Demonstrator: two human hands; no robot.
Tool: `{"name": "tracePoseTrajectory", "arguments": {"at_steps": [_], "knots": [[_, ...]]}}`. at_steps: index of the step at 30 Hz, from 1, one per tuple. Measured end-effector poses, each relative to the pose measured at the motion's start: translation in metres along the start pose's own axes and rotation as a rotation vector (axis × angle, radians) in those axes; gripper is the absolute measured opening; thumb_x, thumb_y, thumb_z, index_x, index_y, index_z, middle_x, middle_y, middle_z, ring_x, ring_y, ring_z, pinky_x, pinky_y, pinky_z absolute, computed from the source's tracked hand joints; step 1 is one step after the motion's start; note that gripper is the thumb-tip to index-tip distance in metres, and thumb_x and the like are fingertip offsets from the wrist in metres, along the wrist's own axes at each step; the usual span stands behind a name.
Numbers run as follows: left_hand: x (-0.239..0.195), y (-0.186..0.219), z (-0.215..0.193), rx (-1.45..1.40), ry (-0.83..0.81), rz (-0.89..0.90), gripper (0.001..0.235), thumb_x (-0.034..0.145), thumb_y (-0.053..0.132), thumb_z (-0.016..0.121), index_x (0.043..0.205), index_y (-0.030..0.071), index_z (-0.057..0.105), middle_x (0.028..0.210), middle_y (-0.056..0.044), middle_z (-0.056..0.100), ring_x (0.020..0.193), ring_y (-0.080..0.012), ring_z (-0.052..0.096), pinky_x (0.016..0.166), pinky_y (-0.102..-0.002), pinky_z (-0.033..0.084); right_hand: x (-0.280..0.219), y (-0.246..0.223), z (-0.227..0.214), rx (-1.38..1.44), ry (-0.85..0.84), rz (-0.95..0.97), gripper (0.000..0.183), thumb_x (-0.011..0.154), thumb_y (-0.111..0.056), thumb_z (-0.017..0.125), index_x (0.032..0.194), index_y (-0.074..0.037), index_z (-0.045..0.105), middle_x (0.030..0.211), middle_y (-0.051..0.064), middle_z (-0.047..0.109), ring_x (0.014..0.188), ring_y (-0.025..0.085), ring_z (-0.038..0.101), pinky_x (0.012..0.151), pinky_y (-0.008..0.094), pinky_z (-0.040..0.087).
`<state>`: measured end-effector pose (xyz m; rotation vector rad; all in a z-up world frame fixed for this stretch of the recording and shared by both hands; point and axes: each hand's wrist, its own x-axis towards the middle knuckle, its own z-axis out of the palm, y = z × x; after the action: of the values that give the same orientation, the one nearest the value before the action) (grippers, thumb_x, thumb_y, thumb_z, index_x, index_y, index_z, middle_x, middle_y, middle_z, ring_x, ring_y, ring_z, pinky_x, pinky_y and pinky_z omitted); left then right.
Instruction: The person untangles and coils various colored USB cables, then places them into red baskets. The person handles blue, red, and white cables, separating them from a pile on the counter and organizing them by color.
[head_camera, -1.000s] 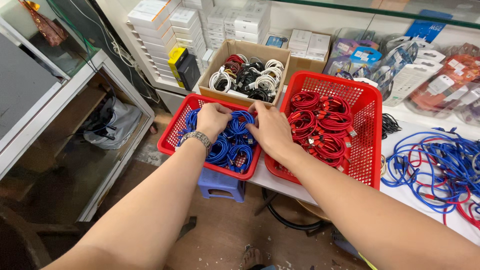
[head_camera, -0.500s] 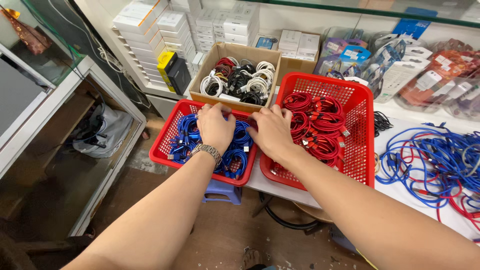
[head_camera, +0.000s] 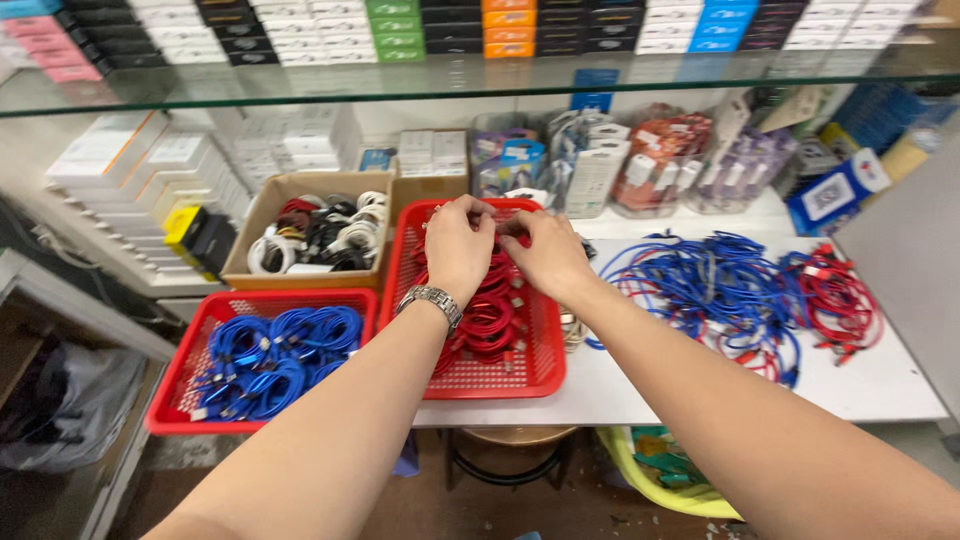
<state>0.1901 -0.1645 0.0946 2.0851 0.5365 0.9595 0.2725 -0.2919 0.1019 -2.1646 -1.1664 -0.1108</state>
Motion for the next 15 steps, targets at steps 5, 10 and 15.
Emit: {"name": "tracePoseTrajectory", "arguments": {"at_steps": [5, 10, 15], "knots": [[-0.004, 0.061, 0.089, -0.082, -0.146, 0.02, 0.013, 0.088, 0.015, 0.067, 0.093, 0.007, 0.076, 0.085, -0.011, 0.077, 0.081, -0.0245, 0.075, 0.078, -0.038, 0.058, -0.031, 0.085, -0.079, 0.041, 0.026, 0.131, 0.026, 0.088, -0.026, 0.069, 0.106, -0.008, 0.076, 0.104, 0.011, 0.078, 0.098, 0.027, 0.074, 0.09, 0.04, 0.056], [-0.021, 0.125, 0.176, -0.126, -0.288, 0.033, 0.015, 0.088, 0.015, 0.066, 0.093, 0.007, 0.077, 0.084, -0.012, 0.077, 0.081, -0.0249, 0.075, 0.077, -0.038, 0.057, -0.07, 0.165, -0.152, 0.004, 0.047, 0.349, 0.03, 0.086, -0.029, 0.07, 0.108, -0.01, 0.077, 0.103, 0.011, 0.078, 0.097, 0.025, 0.075, 0.089, 0.038, 0.056], [-0.043, 0.178, 0.257, -0.178, -0.476, -0.094, 0.018, 0.09, 0.018, 0.063, 0.095, 0.008, 0.076, 0.084, -0.012, 0.077, 0.076, -0.0273, 0.077, 0.075, -0.038, 0.059, -0.116, 0.254, -0.205, -0.018, 0.019, 0.546, 0.037, 0.088, -0.032, 0.072, 0.116, -0.008, 0.075, 0.111, 0.013, 0.076, 0.102, 0.026, 0.073, 0.093, 0.037, 0.054]]}}
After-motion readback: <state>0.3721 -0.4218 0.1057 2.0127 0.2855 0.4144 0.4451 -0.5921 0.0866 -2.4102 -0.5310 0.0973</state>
